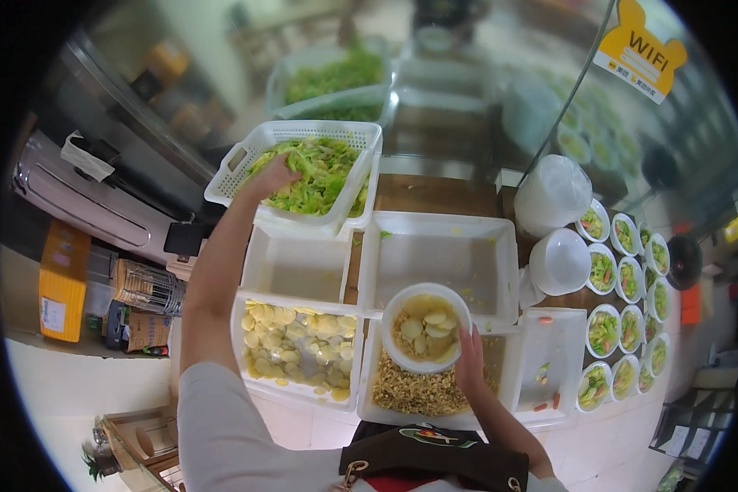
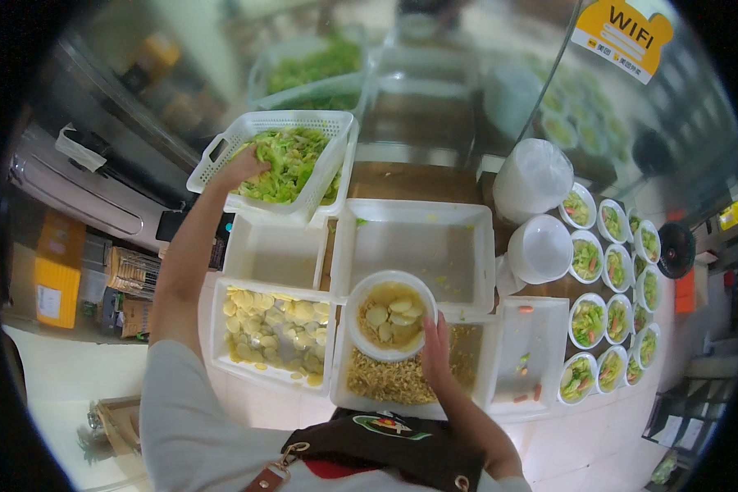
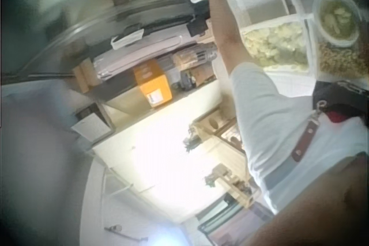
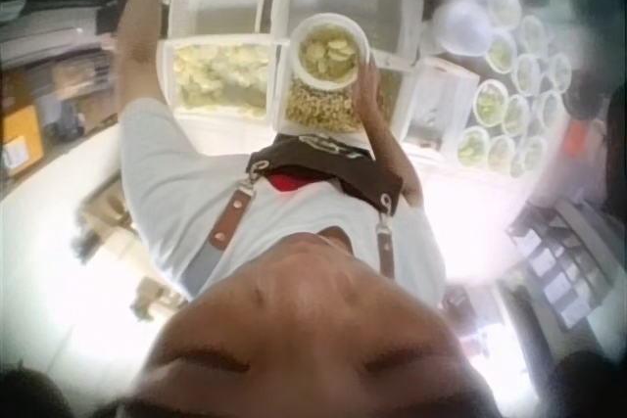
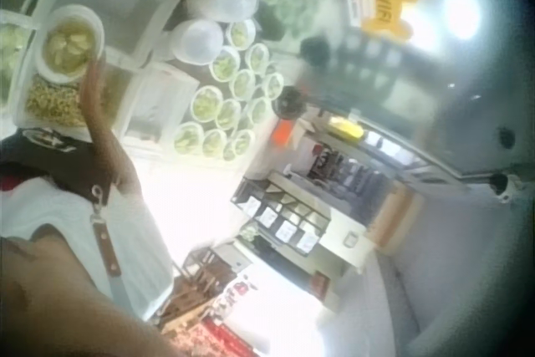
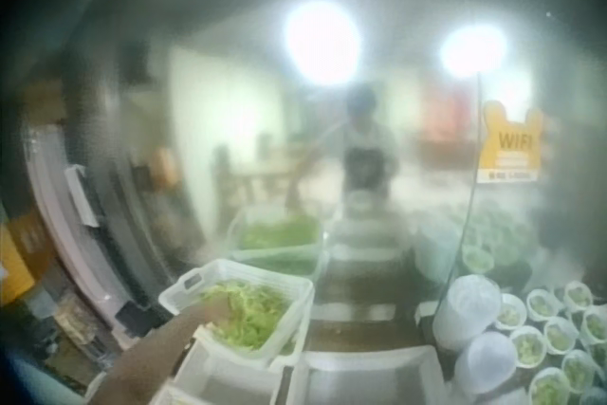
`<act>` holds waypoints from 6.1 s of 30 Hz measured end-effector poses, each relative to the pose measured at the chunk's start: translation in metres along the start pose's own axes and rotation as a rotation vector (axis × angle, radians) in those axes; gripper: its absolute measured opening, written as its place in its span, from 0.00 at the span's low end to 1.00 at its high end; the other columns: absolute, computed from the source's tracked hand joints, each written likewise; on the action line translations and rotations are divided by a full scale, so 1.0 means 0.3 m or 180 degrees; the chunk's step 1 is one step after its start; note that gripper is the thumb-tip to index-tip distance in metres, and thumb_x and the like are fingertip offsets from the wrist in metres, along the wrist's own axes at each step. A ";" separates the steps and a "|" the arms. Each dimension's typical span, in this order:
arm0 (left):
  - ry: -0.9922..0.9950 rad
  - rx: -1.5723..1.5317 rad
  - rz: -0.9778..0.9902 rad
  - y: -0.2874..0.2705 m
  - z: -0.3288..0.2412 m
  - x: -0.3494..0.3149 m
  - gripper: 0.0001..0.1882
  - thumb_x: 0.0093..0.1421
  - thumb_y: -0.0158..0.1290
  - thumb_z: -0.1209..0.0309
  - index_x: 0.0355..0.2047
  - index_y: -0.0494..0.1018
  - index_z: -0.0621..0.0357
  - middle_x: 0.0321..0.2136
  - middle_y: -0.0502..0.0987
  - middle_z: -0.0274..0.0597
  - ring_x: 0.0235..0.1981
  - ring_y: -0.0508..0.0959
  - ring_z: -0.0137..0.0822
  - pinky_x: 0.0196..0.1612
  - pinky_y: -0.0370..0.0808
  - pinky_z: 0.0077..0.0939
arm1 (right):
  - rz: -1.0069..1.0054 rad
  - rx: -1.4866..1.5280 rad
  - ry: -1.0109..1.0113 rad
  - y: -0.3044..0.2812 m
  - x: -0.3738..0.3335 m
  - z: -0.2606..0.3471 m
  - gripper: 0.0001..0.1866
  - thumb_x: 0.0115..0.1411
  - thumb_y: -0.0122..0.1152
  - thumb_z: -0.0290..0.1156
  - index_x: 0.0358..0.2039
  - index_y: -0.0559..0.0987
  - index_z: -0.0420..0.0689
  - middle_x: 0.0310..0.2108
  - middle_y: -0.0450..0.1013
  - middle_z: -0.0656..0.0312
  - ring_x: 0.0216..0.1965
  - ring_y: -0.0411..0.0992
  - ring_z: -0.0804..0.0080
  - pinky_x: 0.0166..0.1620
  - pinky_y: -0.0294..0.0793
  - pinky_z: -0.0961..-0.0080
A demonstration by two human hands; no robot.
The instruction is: The person assembles multiple salads by placing bean sprouts, sliced potatoes, lettuce, and small sausages into individual white bowls. The person uses hands to scoop ingredients from containers and arrange them in bowls lined up on the counter.
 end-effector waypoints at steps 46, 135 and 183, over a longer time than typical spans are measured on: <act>0.3113 0.0227 0.2288 2.020 -1.084 -0.980 0.05 0.54 0.49 0.74 0.32 0.70 0.57 0.25 0.71 0.44 0.29 0.75 0.40 0.31 0.72 0.32 | -0.1749 0.0570 0.0064 -1.138 -0.829 0.136 0.28 0.65 0.39 0.46 0.55 0.62 0.35 0.51 0.65 0.55 0.52 0.62 0.71 0.56 0.59 0.76; -0.0381 0.1071 0.0220 1.213 -0.043 -1.273 0.13 0.52 0.52 0.72 0.39 0.69 0.61 0.41 0.68 0.51 0.42 0.70 0.50 0.41 0.70 0.37 | -0.1796 -0.3506 -0.1827 -0.964 0.676 0.532 0.17 0.54 0.45 0.23 0.46 0.68 0.35 0.41 0.69 0.49 0.43 0.69 0.54 0.47 0.67 0.68; -0.2911 0.1873 -0.0574 0.589 1.014 -1.244 0.54 0.39 0.61 0.44 0.62 0.47 0.46 0.60 0.50 0.57 0.57 0.58 0.56 0.54 0.62 0.50 | -0.0600 -0.0294 0.1056 -0.512 -0.173 -0.034 0.28 0.59 0.54 0.36 0.56 0.59 0.38 0.49 0.66 0.56 0.49 0.67 0.68 0.51 0.68 0.71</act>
Point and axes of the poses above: each hand's wrist, its own x-axis towards the middle knuckle, its own y-axis out of the palm, z = x × y, the point moved 4 cm from there along x, towards the middle knuckle
